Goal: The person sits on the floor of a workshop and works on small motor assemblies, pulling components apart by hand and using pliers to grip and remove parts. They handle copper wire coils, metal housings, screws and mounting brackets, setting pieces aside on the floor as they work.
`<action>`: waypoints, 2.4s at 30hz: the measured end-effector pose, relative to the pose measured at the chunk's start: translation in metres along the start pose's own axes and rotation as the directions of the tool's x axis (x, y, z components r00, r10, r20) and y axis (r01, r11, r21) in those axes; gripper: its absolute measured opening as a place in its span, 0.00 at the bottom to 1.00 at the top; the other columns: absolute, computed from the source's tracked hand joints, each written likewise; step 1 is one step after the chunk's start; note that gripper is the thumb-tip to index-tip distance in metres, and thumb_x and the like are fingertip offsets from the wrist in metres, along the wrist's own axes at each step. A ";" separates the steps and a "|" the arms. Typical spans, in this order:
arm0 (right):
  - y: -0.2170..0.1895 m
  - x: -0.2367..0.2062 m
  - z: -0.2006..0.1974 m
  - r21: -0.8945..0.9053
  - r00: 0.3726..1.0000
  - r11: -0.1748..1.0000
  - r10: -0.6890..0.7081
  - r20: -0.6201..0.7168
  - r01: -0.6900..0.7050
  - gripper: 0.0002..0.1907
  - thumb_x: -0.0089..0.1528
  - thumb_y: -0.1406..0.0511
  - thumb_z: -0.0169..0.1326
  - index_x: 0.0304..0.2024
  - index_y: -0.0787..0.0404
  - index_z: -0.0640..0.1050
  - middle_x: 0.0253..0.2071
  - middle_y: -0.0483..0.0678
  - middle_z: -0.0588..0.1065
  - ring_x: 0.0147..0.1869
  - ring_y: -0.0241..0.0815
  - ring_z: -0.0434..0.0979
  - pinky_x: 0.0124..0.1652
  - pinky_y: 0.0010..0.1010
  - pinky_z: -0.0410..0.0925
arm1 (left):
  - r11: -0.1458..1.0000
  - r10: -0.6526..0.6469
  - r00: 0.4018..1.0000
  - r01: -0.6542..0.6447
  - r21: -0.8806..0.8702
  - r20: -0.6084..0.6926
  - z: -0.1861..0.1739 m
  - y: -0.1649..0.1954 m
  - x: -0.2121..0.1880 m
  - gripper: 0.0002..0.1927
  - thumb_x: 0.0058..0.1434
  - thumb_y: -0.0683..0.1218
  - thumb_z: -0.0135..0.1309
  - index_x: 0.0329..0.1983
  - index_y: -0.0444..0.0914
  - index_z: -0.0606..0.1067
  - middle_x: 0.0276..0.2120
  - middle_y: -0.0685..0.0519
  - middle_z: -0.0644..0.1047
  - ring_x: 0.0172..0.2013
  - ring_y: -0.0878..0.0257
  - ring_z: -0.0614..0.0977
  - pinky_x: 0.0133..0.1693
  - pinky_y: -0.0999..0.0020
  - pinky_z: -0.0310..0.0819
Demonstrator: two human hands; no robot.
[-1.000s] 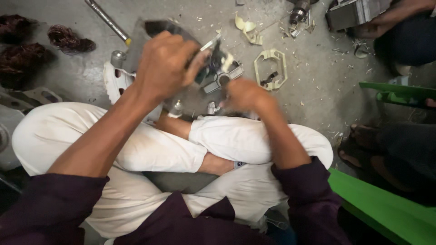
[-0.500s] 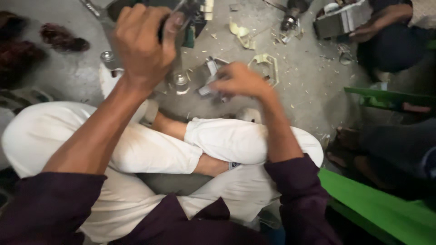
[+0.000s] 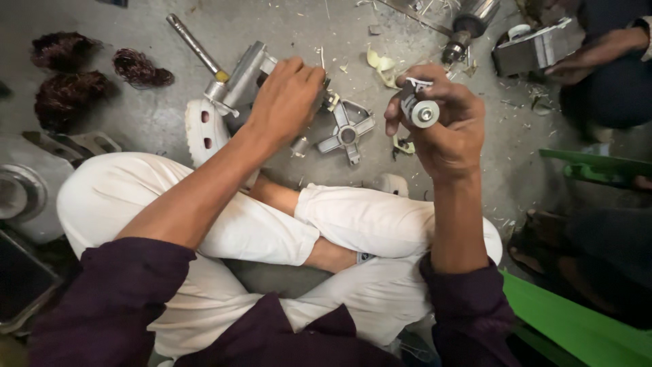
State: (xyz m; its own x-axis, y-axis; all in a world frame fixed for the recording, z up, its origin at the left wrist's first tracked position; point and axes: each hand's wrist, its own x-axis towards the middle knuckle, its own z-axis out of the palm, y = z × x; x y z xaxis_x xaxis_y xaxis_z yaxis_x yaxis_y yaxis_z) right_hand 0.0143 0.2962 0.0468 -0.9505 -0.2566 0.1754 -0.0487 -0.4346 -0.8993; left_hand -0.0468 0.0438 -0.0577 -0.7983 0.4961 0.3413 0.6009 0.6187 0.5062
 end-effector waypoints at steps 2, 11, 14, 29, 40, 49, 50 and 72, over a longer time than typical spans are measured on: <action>0.002 -0.001 0.001 0.018 1.000 1.000 0.017 0.001 -0.017 0.17 0.67 0.78 0.55 0.56 0.60 0.80 0.60 0.59 0.72 0.52 0.53 0.80 0.43 0.39 0.76 | 0.998 0.000 1.000 -0.001 -0.055 -0.023 -0.008 0.004 0.001 0.11 0.59 0.39 0.56 0.46 0.34 0.75 0.43 0.46 0.78 0.48 0.47 0.74 0.53 0.55 0.68; 0.005 0.004 0.011 -0.064 0.955 0.953 0.296 -0.037 -0.297 0.27 0.60 0.76 0.58 0.64 0.71 0.75 0.57 0.57 0.74 0.52 0.46 0.78 0.49 0.35 0.74 | 0.878 0.047 0.983 -0.124 -0.462 -0.175 -0.072 0.041 -0.002 0.24 0.72 0.48 0.61 0.68 0.38 0.69 0.55 0.45 0.75 0.58 0.48 0.76 0.61 0.54 0.67; 0.005 0.006 0.018 -0.168 0.933 0.918 0.357 -0.037 -0.358 0.26 0.63 0.76 0.59 0.65 0.72 0.74 0.55 0.54 0.74 0.53 0.42 0.77 0.51 0.32 0.73 | 0.858 0.113 0.984 -0.167 -0.486 -0.139 -0.079 0.045 -0.006 0.26 0.71 0.48 0.62 0.70 0.42 0.70 0.56 0.46 0.75 0.58 0.49 0.76 0.61 0.55 0.69; 0.008 0.009 0.049 -0.689 0.944 0.655 0.298 -0.143 -0.311 0.21 0.65 0.73 0.61 0.59 0.73 0.73 0.35 0.48 0.78 0.35 0.31 0.77 0.33 0.23 0.72 | 0.935 0.268 0.959 -0.282 -0.214 -0.093 -0.073 0.038 0.000 0.16 0.69 0.49 0.60 0.54 0.36 0.74 0.48 0.47 0.74 0.51 0.50 0.75 0.55 0.56 0.66; 0.012 0.003 0.055 -0.724 0.960 0.645 0.266 -0.085 -0.242 0.15 0.65 0.74 0.58 0.54 0.73 0.76 0.32 0.50 0.78 0.32 0.35 0.81 0.32 0.23 0.72 | 0.891 0.314 0.944 -0.329 -0.313 -0.100 -0.054 0.030 0.000 0.08 0.74 0.45 0.51 0.42 0.34 0.70 0.37 0.46 0.69 0.42 0.49 0.72 0.48 0.55 0.63; 0.012 0.001 0.070 -0.912 0.996 0.398 0.031 -0.089 -0.094 0.17 0.61 0.67 0.70 0.48 0.70 0.80 0.28 0.50 0.78 0.28 0.36 0.78 0.31 0.28 0.70 | 0.682 -0.038 0.999 0.051 -0.730 0.034 -0.036 0.043 -0.014 0.17 0.81 0.50 0.37 0.43 0.34 0.69 0.36 0.44 0.71 0.42 0.50 0.74 0.49 0.57 0.68; 0.013 0.000 0.072 -0.919 0.995 0.381 0.019 -0.100 -0.100 0.18 0.61 0.66 0.70 0.49 0.69 0.80 0.28 0.50 0.78 0.29 0.36 0.78 0.31 0.28 0.70 | 0.630 -0.088 0.991 0.131 -0.765 0.097 -0.033 0.045 -0.015 0.18 0.80 0.52 0.36 0.44 0.34 0.70 0.35 0.46 0.71 0.41 0.54 0.74 0.48 0.60 0.69; 0.022 -0.010 0.067 -0.484 0.948 0.825 0.182 -0.261 -0.291 0.18 0.71 0.64 0.57 0.59 0.68 0.73 0.49 0.47 0.77 0.50 0.35 0.75 0.50 0.26 0.70 | 0.812 0.049 0.999 -0.048 -0.582 -0.014 -0.050 0.047 -0.014 0.18 0.80 0.54 0.43 0.50 0.34 0.69 0.41 0.44 0.73 0.44 0.46 0.73 0.51 0.55 0.66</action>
State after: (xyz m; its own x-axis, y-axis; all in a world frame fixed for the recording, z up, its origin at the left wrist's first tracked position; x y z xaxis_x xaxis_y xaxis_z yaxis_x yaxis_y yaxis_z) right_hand 0.0429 0.2312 0.0525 -0.9900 -0.0972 -0.1017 0.0883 0.1338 -0.9871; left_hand -0.0093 0.0351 0.0010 -0.7687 0.5169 0.3768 0.5026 0.1237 0.8556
